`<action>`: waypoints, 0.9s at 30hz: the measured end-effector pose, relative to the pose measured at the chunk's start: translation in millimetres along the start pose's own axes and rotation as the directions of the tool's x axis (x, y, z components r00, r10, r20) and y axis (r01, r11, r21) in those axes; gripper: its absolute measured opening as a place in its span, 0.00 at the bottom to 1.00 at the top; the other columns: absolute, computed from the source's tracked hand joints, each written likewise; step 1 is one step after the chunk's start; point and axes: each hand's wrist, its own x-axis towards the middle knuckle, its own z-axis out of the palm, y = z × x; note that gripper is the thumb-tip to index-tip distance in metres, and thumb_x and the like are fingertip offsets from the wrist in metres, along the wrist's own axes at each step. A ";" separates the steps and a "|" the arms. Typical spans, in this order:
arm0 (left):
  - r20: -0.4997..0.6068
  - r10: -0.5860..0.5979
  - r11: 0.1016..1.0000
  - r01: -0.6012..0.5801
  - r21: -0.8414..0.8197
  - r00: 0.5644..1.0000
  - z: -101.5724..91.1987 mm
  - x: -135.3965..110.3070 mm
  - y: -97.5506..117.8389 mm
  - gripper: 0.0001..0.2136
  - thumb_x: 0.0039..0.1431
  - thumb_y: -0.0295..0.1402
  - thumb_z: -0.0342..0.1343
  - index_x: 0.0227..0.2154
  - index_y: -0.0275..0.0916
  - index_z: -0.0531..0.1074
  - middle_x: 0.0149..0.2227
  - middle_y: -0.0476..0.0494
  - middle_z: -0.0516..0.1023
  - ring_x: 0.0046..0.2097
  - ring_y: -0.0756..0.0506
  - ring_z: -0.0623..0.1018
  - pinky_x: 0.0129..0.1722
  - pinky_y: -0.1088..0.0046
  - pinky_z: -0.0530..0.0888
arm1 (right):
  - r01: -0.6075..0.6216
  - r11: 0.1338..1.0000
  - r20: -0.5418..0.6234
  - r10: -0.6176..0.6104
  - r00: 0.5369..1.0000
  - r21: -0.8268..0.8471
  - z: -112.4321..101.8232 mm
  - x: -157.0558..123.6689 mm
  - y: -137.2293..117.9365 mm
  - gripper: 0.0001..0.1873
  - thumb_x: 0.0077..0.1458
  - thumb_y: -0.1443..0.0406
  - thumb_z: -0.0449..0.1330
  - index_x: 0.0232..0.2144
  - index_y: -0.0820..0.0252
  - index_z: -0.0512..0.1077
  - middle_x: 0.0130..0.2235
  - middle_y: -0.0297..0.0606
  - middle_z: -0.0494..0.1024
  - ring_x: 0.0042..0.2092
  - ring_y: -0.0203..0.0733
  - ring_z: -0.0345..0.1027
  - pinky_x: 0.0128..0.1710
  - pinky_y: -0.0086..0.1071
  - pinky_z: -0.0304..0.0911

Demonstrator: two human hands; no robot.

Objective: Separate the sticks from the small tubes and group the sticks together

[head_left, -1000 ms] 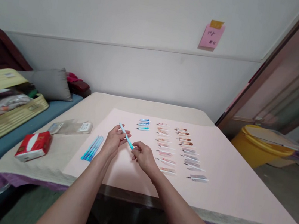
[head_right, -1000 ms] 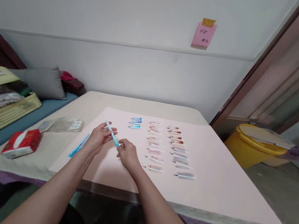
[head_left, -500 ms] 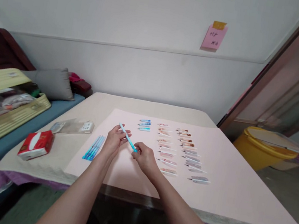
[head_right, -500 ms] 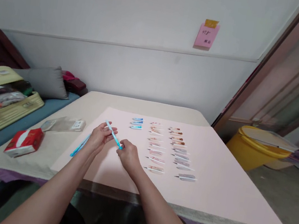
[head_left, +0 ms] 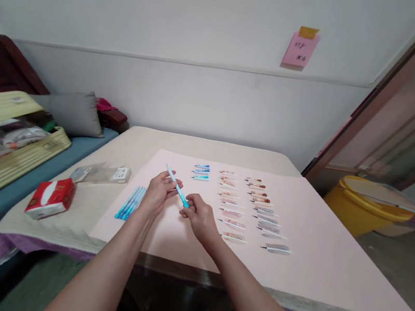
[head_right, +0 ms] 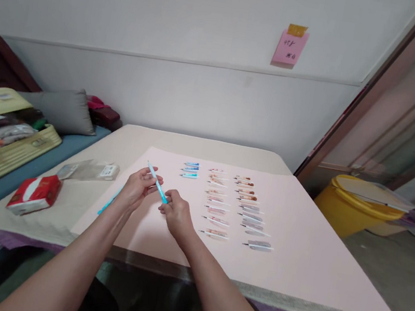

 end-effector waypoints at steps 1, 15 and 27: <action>0.005 0.006 1.000 -0.006 0.005 1.000 0.6 -0.3 -0.1 0.18 0.45 0.23 0.58 0.42 0.35 0.66 0.32 0.41 0.76 0.36 0.46 0.77 0.39 0.67 0.73 | -0.001 1.000 0.001 0.001 1.000 0.005 0.1 0.3 0.7 0.12 0.46 0.73 0.52 0.36 0.57 0.63 0.29 0.30 0.68 0.30 0.34 0.70 0.31 0.28 0.68; -0.011 -0.015 1.000 0.015 0.023 1.000 -1.4 -1.9 0.5 0.18 0.45 0.22 0.57 0.42 0.36 0.67 0.34 0.40 0.76 0.36 0.46 0.77 0.39 0.67 0.72 | -0.100 0.995 0.047 0.102 0.994 -0.029 -0.7 5.3 5.0 0.09 0.44 0.69 0.56 0.32 0.58 0.65 0.29 0.31 0.70 0.24 0.33 0.67 0.23 0.27 0.64; 0.089 -0.102 0.989 0.091 0.118 0.991 1.6 -3.9 -13.2 0.16 0.45 0.24 0.58 0.40 0.36 0.67 0.35 0.39 0.74 0.35 0.46 0.76 0.38 0.65 0.72 | -0.144 0.989 0.003 0.144 0.990 0.015 -1.1 15.7 10.4 0.07 0.39 0.69 0.56 0.26 0.60 0.65 0.19 0.26 0.67 0.21 0.33 0.60 0.21 0.25 0.55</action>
